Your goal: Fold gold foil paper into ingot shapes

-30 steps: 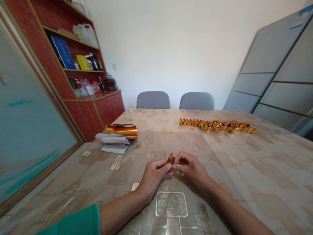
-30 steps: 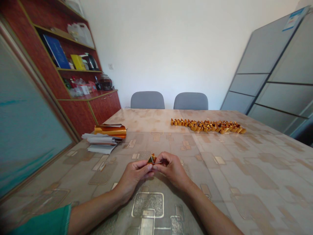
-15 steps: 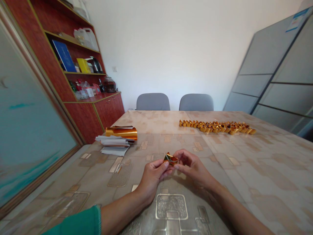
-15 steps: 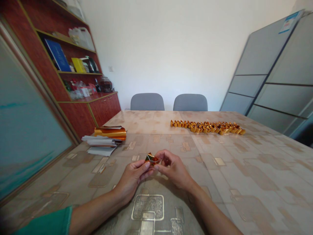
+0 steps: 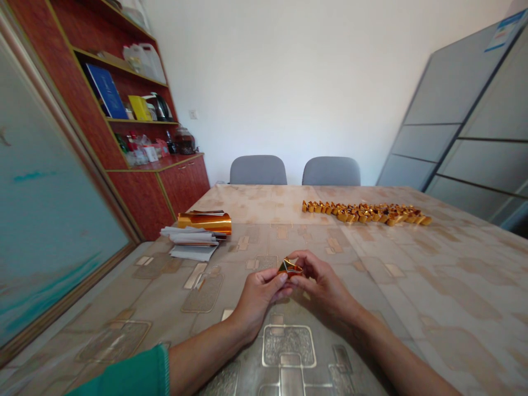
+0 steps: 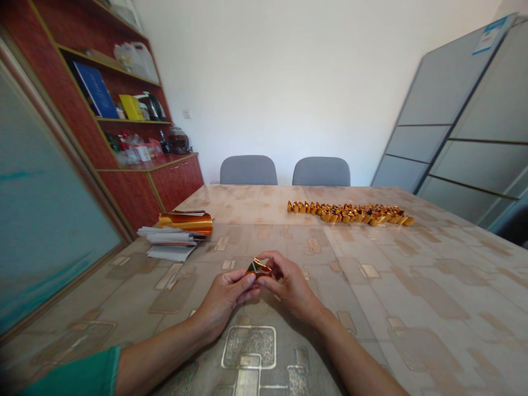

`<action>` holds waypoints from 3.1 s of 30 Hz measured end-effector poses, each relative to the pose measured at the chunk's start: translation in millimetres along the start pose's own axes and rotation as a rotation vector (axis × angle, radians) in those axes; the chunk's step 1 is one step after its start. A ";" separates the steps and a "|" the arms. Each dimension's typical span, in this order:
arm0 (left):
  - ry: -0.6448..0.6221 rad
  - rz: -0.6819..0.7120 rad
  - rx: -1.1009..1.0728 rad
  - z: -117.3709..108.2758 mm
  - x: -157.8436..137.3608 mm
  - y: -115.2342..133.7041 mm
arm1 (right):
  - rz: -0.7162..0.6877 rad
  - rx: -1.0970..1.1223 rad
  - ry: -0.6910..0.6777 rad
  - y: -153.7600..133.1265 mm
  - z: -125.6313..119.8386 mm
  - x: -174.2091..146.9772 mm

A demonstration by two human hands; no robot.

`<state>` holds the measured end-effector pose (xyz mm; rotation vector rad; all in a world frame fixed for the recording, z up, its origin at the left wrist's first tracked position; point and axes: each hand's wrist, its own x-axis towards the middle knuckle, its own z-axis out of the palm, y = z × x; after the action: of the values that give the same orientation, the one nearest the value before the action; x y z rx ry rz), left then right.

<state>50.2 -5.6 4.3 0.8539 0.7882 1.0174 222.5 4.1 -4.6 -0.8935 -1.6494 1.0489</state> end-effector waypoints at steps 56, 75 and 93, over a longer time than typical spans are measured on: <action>-0.001 0.057 0.063 -2.5 1.3 0.0 | 0.028 -0.155 0.009 -13.7 -2.9 -1.5; 0.026 0.042 0.035 -3.3 3.5 0.3 | 0.037 -0.099 -0.002 -11.2 -2.8 -0.9; 0.005 0.070 0.119 -6.2 3.4 -2.9 | 0.035 -0.109 -0.006 -10.9 -0.6 0.2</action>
<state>47.1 -1.8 -1.6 0.9867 0.8341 1.0425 222.0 0.4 5.7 -0.9949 -1.7142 0.9938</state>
